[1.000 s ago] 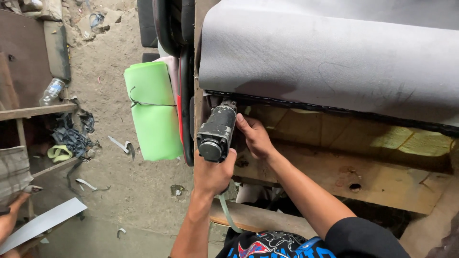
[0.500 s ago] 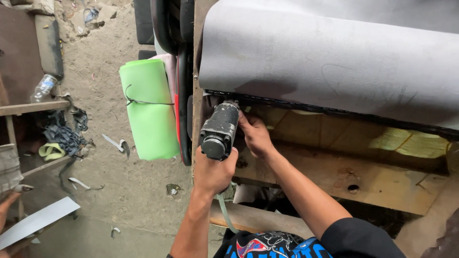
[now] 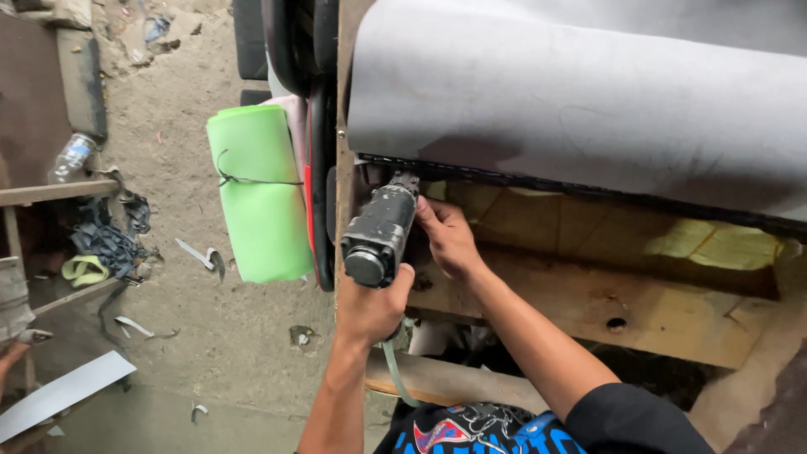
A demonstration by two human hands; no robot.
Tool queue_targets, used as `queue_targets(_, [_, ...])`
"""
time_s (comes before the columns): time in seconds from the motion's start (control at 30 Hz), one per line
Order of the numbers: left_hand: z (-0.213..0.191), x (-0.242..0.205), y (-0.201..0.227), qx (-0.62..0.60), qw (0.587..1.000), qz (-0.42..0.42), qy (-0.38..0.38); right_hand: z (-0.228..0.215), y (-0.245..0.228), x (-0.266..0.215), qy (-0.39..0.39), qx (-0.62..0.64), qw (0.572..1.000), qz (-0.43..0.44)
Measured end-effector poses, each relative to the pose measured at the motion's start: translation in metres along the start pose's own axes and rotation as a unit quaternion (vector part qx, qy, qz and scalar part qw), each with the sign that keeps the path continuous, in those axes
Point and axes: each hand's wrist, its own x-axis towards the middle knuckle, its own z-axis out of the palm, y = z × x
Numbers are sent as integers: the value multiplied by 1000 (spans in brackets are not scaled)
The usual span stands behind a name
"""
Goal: The person is seen stapling fabric to a wooden furniture frame and then using scissors to trim away the excess material.
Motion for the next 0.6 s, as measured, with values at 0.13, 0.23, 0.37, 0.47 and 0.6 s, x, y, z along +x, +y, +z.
queue_targets(0.13, [0,-5,8,25,999,26,-16,-1,5,-4,-7,9,1000,-28])
queue_targets(0.23, [5,-1,18,-5,1000,14,-22,-2,0,-6,11,17,999,-38])
queue_targets(0.37, [9,0,15,3,999,31,-35,-1,-13,-12,30,9,998,-49])
queue_targets(0.47, [12,2,12,18,997,58,-43,-3,-12,-11,40,4,998,-53])
queue_targets(0.6, [16,2,8,34,995,85,-50,0,-18,-12,62,4,997,-38])
